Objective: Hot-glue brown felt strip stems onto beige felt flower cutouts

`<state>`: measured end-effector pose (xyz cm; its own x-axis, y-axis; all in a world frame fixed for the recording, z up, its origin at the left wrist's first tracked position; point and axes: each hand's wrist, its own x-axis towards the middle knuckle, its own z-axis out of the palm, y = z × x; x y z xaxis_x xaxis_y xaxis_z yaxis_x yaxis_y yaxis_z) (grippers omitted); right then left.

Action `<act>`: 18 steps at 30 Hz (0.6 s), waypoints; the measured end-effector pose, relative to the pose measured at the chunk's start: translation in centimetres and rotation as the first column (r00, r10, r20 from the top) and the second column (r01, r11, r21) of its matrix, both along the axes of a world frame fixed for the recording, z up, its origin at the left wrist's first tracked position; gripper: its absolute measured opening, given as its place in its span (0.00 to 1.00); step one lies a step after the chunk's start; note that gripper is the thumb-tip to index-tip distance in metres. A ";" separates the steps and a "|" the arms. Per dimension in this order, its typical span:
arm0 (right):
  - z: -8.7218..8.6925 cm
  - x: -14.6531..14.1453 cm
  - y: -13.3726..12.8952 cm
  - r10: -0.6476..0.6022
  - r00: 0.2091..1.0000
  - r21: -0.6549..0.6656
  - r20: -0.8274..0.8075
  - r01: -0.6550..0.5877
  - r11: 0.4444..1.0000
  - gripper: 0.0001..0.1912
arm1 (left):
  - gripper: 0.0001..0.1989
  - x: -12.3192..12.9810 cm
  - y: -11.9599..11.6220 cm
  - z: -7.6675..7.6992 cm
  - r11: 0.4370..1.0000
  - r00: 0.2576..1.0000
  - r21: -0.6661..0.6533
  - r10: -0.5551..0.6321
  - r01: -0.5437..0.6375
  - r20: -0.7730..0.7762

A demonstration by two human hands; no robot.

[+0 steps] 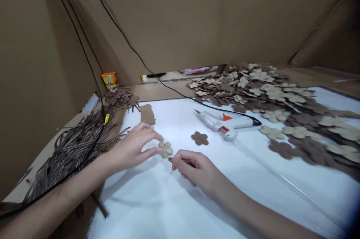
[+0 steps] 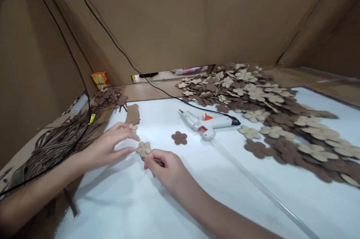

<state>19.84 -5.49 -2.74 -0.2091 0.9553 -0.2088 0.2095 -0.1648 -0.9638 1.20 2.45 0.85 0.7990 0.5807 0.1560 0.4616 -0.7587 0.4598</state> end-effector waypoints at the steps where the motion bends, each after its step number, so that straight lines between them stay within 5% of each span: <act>1: 0.0 0.1 0.1 0.000 1.000 0.001 0.027 0.000 1.000 0.12 | 0.13 -0.1 0.9 0.1 0.997 0.998 0.065 -0.035 0.038 -0.050; 7: -0.4 1.1 0.8 -0.003 0.992 -0.019 0.126 0.006 1.000 0.13 | 0.15 0.4 3.6 -1.8 0.961 0.951 0.088 -0.241 0.261 -0.193; 18: 0.8 3.9 2.2 0.094 0.943 -0.097 0.320 -0.066 0.993 0.12 | 0.14 1.4 0.2 -3.5 0.993 0.995 0.067 -0.094 0.097 -0.040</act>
<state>23.76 -3.30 -1.98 -0.1922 0.9145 -0.3560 0.5232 -0.2115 -0.8256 2.59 2.69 -2.62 0.8562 0.4905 0.1624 0.4012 -0.8292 0.3891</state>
